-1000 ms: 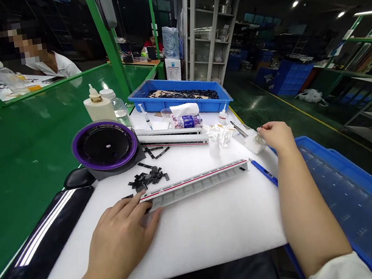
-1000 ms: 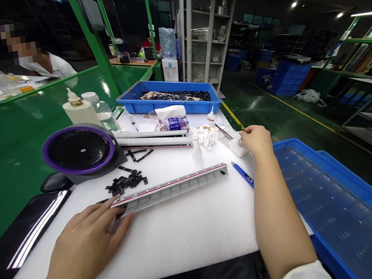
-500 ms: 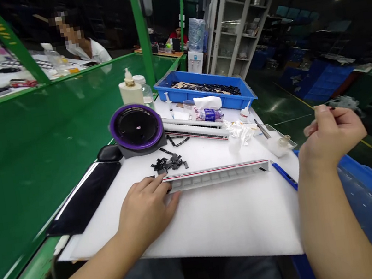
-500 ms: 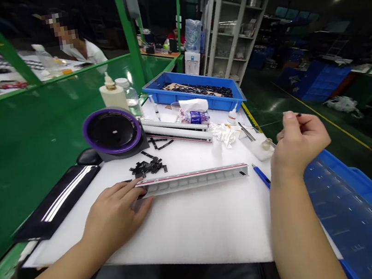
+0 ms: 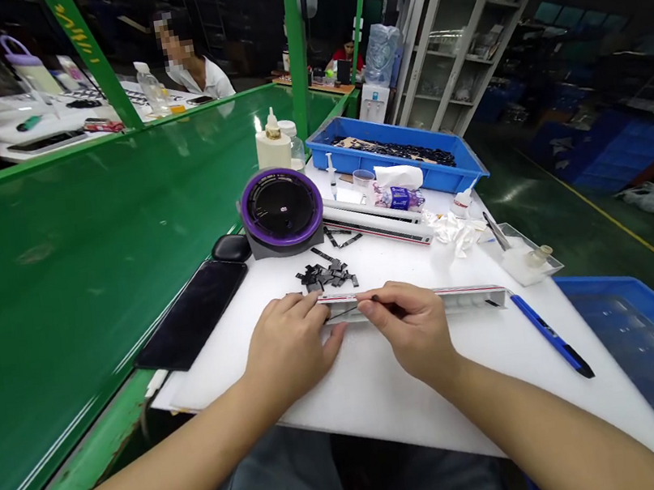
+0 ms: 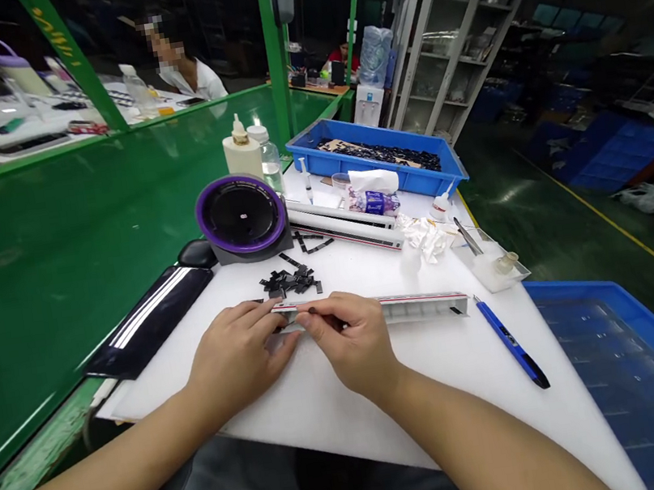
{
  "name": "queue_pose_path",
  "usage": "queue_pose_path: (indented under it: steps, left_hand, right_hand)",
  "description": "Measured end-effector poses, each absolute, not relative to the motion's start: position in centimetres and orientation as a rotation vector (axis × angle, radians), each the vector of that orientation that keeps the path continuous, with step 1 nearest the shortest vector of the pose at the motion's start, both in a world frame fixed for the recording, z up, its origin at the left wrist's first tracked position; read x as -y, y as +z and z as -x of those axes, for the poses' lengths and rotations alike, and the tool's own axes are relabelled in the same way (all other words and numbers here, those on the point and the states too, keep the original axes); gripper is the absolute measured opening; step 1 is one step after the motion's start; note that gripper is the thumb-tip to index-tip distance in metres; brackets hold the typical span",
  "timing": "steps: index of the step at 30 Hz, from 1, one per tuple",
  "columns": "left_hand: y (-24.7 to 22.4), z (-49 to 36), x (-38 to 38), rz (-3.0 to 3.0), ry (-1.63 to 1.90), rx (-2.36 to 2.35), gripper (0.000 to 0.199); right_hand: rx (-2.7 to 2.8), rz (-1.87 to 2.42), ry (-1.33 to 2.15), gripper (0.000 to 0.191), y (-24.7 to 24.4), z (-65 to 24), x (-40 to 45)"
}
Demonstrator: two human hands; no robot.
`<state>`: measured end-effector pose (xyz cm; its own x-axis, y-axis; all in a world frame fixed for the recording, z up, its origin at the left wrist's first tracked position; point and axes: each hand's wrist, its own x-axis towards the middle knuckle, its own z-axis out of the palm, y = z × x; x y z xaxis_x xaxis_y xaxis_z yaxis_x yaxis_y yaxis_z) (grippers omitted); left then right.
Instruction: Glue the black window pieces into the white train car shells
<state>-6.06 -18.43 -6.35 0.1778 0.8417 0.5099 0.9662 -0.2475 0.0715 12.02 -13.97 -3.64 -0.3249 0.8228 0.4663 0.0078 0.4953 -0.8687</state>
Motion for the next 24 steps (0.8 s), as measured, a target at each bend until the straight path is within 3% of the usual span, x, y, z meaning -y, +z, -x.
queue_pose_path:
  steps: [18, 21, 24]
  left_hand:
    - [-6.2, 6.0, 18.2, 2.177, -0.662, 1.726, 0.025]
    - [-6.2, 6.1, 18.2, 2.176, -0.657, 1.717, 0.025]
    - [-6.4, 6.3, 18.1, 2.168, -0.66, 1.677, 0.025]
  right_hand:
    - [1.579, 0.718, 0.938, 0.007, -2.3, -13.1, 13.3]
    - [1.446, 0.678, 0.724, 0.012, -1.1, -15.7, 11.3]
    - [1.205, 0.863, 0.254, 0.021, 0.3, -21.1, 7.6]
